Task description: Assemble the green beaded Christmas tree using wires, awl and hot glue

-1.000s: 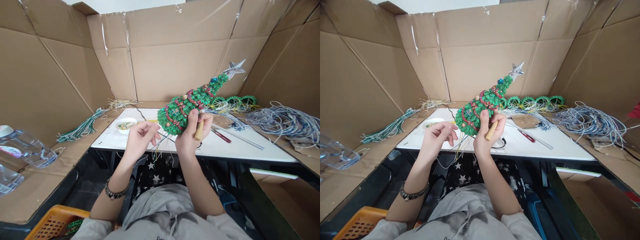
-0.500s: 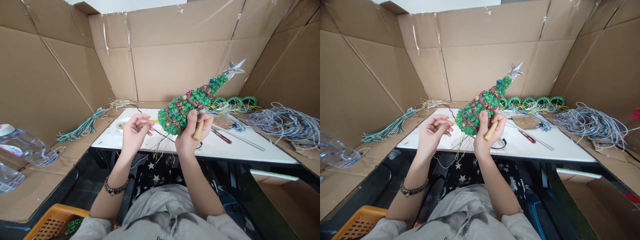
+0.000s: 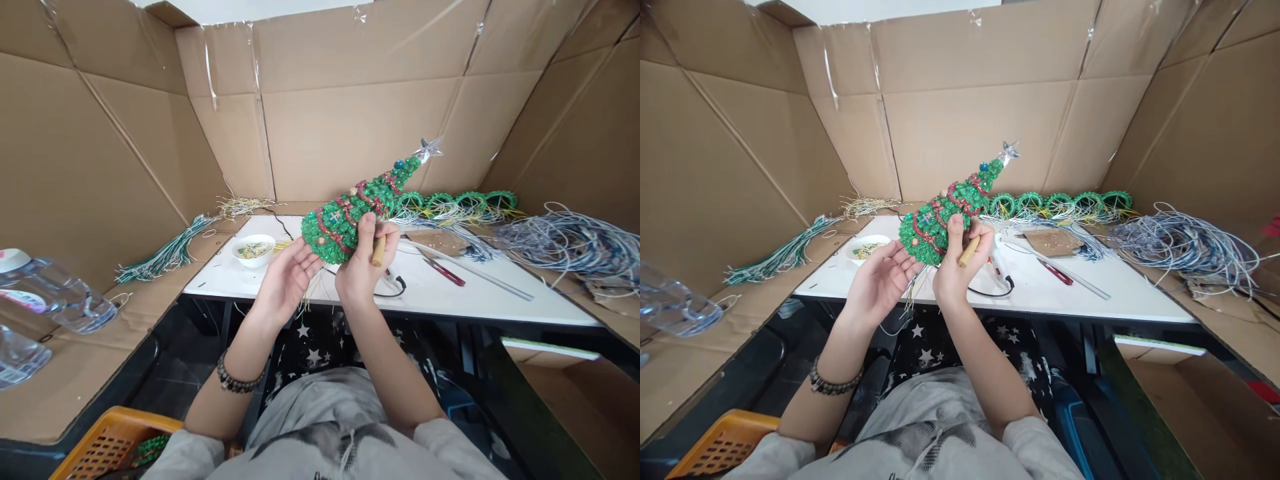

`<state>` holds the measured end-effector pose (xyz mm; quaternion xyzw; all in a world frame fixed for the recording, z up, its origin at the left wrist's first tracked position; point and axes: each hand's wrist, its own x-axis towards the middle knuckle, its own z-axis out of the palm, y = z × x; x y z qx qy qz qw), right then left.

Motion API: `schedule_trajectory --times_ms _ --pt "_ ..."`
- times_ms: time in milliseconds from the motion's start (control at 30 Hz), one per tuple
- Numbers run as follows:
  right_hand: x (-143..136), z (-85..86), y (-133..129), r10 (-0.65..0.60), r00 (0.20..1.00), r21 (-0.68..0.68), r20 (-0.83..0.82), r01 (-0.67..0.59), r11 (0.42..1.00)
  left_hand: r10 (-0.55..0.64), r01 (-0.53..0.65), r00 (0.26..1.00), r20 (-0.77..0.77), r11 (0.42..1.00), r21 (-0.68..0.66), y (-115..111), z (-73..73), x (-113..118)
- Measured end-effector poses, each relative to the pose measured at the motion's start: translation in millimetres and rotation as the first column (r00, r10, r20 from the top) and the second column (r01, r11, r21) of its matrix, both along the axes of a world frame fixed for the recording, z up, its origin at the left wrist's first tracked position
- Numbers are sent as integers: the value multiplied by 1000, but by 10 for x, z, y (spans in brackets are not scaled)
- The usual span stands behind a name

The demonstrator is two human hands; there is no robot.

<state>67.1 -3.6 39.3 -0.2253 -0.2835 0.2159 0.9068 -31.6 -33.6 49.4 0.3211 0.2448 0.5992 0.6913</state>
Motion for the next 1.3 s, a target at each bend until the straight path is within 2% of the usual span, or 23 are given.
schedule_trajectory --times_ms 133,267,367,467,667,733,800,867,933,1000,1033,1100,1133,1167,1233,1300 --pt "-81 -7 -41 60 998 -32 -3 -60 998 -9 9 997 83 1000 2 1 -27 39" --pt "-162 -12 -85 111 994 -35 8 -111 993 14 -29 991 135 994 107 -9 -46 85" --pt "-192 -23 -106 95 992 -47 85 -92 995 6 -31 991 134 982 187 -29 -60 116" --pt "-193 -24 -117 81 976 -54 201 -72 996 38 -69 988 147 975 213 -43 -73 132" --pt "-131 -29 -171 201 876 -77 438 -186 980 190 -212 965 179 971 109 1 -64 116" --pt "-45 -112 -229 182 847 -84 499 -161 983 208 -220 965 161 973 64 35 -61 113" --pt "107 -260 -319 94 814 -64 573 -69 996 213 -222 966 149 974 43 73 -60 112" --pt "326 -446 -437 -40 737 -3 675 57 998 220 -228 965 145 973 41 109 -62 109" --pt "590 -627 -561 -219 621 108 753 212 971 226 -235 963 147 971 46 136 -64 102" --pt "869 -776 -657 -350 478 162 806 391 906 228 -240 961 156 969 64 153 -69 94" --pt "1003 -836 -683 -382 379 169 843 489 856 227 -241 960 164 968 74 157 -72 90" --pt "1251 -940 -679 -366 143 183 920 669 720 230 -248 956 181 965 87 163 -83 86" --pt "1360 -987 -649 -315 50 182 948 726 663 234 -254 954 189 963 90 166 -88 85" --pt "1458 -1031 -604 -250 -7 168 968 759 629 239 -260 951 195 961 91 169 -92 83" --pt "1616 -1109 -490 -118 -28 96 993 775 625 245 -268 949 197 959 98 177 -95 75" --pt "1726 -1162 -378 -8 12 -3 1000 761 649 247 -269 951 185 958 104 183 -81 52"
